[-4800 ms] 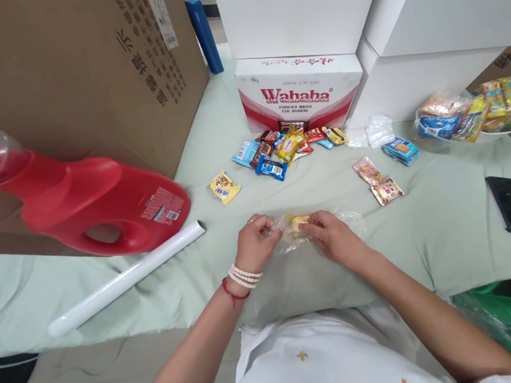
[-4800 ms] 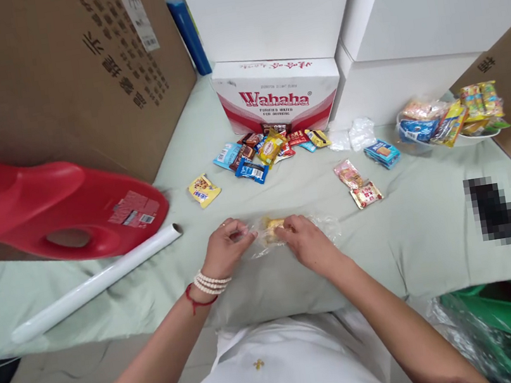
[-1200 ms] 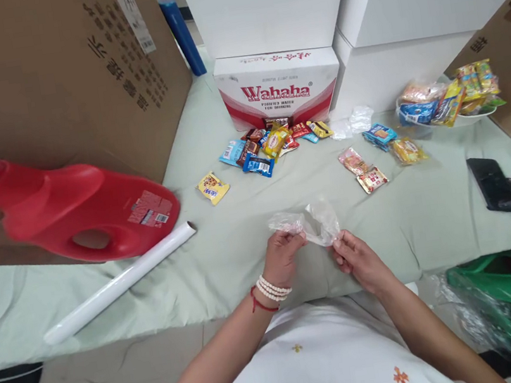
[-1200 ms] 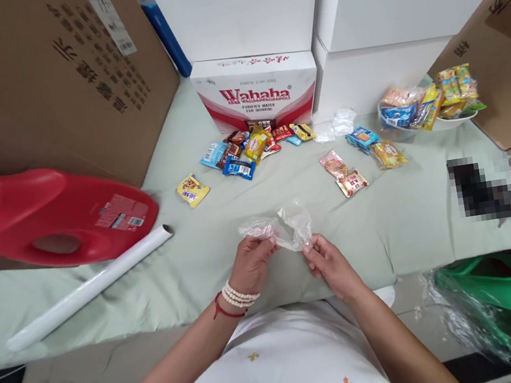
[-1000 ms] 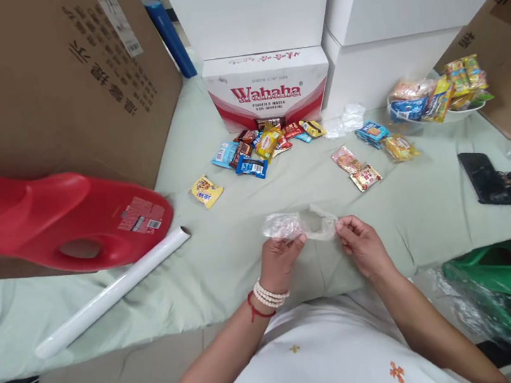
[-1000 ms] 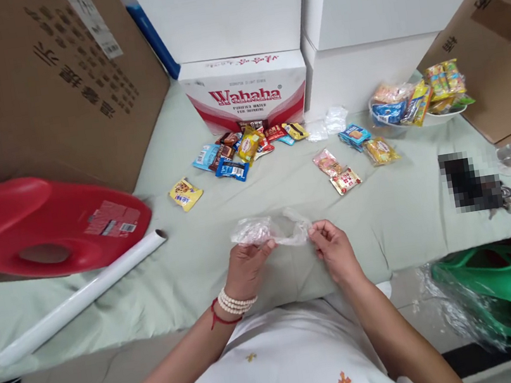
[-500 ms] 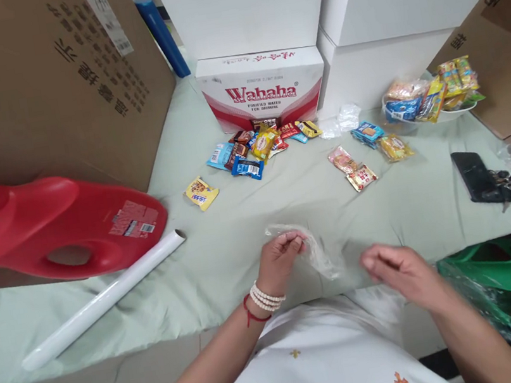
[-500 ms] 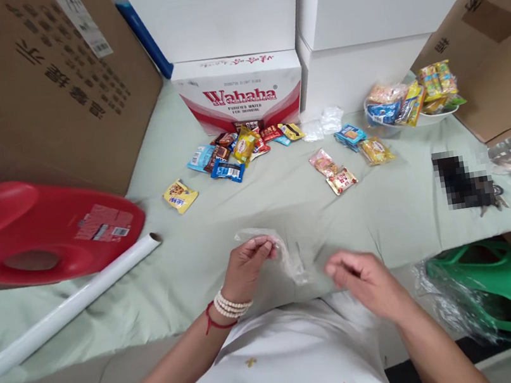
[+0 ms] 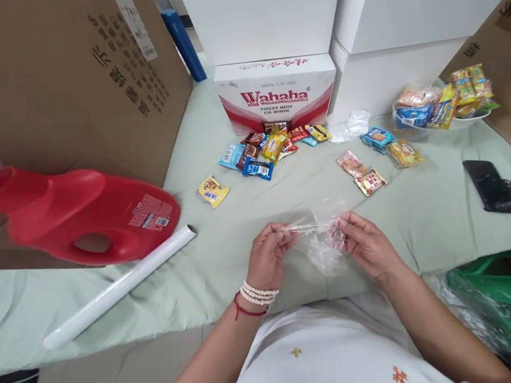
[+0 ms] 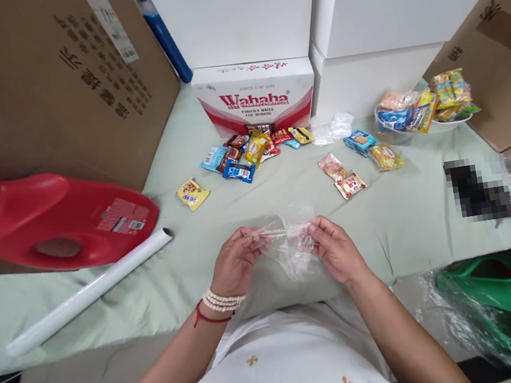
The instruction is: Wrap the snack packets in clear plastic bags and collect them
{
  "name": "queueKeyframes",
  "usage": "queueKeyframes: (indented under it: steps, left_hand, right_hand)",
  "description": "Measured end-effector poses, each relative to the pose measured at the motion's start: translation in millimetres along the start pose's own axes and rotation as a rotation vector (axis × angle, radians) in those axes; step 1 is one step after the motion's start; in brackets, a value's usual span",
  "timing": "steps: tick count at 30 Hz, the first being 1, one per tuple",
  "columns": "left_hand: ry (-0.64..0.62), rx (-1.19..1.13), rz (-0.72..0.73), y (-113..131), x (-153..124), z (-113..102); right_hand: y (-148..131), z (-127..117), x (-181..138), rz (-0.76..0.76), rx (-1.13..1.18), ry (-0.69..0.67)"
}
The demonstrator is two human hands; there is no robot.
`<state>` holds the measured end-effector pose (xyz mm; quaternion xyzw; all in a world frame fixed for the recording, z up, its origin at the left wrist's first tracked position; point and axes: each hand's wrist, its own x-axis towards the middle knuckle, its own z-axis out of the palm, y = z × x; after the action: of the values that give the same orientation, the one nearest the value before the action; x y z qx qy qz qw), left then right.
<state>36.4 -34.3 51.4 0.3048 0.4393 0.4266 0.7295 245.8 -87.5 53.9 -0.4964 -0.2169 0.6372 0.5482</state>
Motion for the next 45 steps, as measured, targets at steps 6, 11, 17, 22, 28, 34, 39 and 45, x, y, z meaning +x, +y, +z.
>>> queueKeyframes:
  steps: [6,11,17,22,28,34,39,45]
  left_hand:
    - [0.013,0.287,0.028,-12.7,-1.2,9.6]
    - [0.028,0.156,-0.03,-16.8,-1.9,11.0]
    - [0.189,0.162,0.196,-18.1,3.9,23.5]
    - [0.21,0.369,0.417,-14.3,12.1,26.2]
    - [0.081,0.148,0.048,-6.5,37.7,7.8]
    - [0.064,0.228,-0.143,-19.6,18.6,4.5]
    - [0.107,0.004,-0.158,-18.2,15.7,-0.9]
    - [0.18,0.058,0.025,-29.2,11.5,15.0]
  right_hand:
    - [10.0,23.7,3.8,-0.134,-0.047,0.071]
    - [5.2,18.7,18.8,-0.208,-0.212,0.21]
    - [12.9,16.5,12.8,-0.173,-0.194,0.29]
    - [26.5,26.6,-5.5,-0.079,-0.349,0.025]
    - [16.6,13.0,3.5,-0.134,-0.349,0.16]
    - [25.4,18.9,0.1,-0.211,-0.511,0.15]
    - [30.8,7.5,-2.6,-0.072,-0.426,0.121]
    - [37.4,4.3,-5.1,-0.096,-0.577,0.284]
